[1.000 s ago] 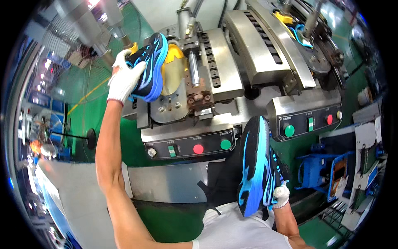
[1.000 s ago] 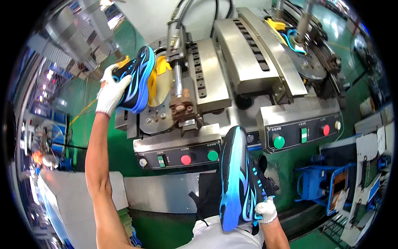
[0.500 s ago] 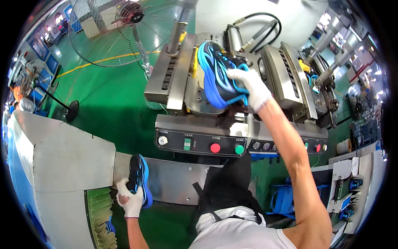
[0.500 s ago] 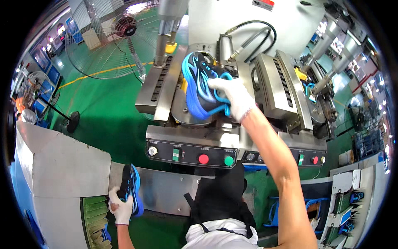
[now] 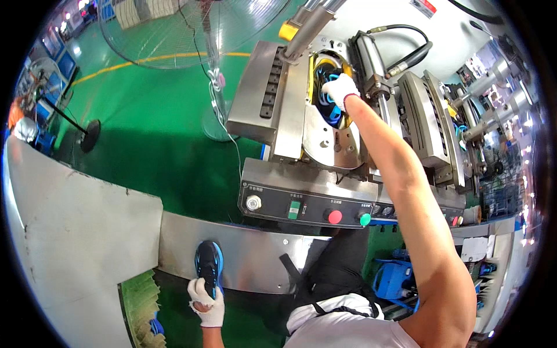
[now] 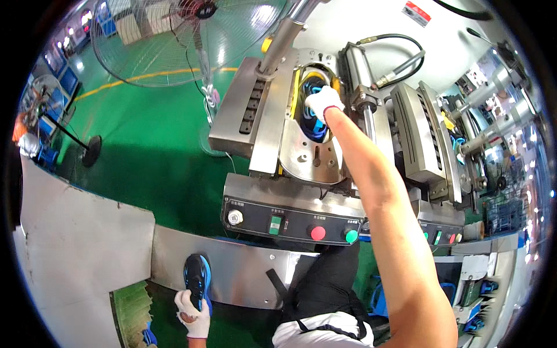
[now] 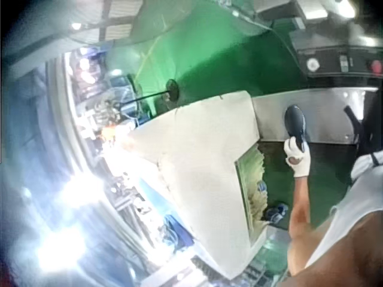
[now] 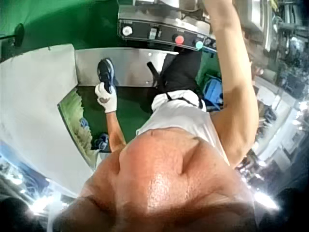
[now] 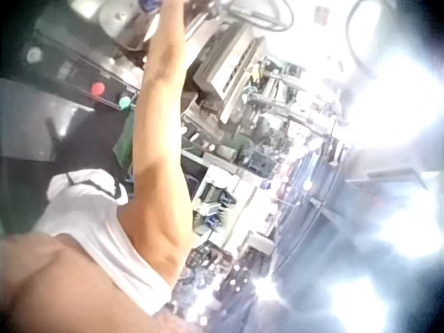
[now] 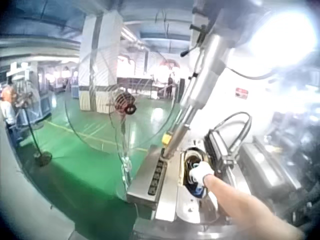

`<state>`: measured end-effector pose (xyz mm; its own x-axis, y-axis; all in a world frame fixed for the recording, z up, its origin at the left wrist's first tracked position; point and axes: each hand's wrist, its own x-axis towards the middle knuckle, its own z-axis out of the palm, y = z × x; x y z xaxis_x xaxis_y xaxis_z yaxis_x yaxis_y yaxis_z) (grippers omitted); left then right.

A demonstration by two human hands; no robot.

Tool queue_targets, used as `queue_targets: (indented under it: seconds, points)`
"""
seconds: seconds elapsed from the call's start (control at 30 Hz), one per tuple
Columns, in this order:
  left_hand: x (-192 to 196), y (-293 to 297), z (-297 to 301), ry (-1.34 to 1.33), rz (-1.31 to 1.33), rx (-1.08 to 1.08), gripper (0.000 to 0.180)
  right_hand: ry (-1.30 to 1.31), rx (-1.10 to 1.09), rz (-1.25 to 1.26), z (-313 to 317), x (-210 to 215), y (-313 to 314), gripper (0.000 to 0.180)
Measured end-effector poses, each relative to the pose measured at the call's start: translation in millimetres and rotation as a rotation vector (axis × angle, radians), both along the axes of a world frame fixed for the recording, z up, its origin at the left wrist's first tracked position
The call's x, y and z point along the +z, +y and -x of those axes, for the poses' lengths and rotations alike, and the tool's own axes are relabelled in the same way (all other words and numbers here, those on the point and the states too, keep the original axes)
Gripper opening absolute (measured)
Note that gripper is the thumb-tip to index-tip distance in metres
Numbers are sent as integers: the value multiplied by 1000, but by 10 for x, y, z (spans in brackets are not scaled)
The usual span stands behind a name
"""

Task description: The person repeatedly picks up blue and black shoe components, places them into a machine fixture, presses a button to activate the machine, and then removes the processed components. The person handles the shoe parts one at a time in a continuous loop throughout the video.

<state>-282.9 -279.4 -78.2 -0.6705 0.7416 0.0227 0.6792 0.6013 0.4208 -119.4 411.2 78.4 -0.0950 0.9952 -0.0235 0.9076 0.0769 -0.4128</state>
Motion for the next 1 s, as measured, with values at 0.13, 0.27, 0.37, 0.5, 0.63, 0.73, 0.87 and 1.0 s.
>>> queue_targets:
  seconds: [0.13, 0.27, 0.37, 0.5, 0.63, 0.73, 0.87, 1.0]
  points:
    - [-19, 297, -86, 1, -34, 46, 60, 105, -5, 9, -385, -103, 188, 76]
    - [280, 673, -478, -183, 27, 271, 74, 135, 170, -62, -212, 719, -1146, 77]
    - [240, 609, -589, -212, 43, 123, 73, 280, 621, -470, -712, 496, -2417, 75]
    - [101, 616, -234, 96, -160, -473, 40, 206, 668, -345, -1729, -10, -3531, 82]
    - [56, 1042, -89, -65, -238, -569, 14, -356, 605, -433, -2338, -1143, -3400, 77]
    - [477, 1358, -435, -86, -184, -538, 10, 71, 564, -116, -2323, -627, -3674, 88]
    - [941, 1824, -1265, -176, -308, -777, 9, 396, 664, 181, -2971, -622, -4459, 113]
    - [1342, 2196, -2525, -350, -354, -1009, 9, 438, 520, 547, -3458, -322, -5160, 132]
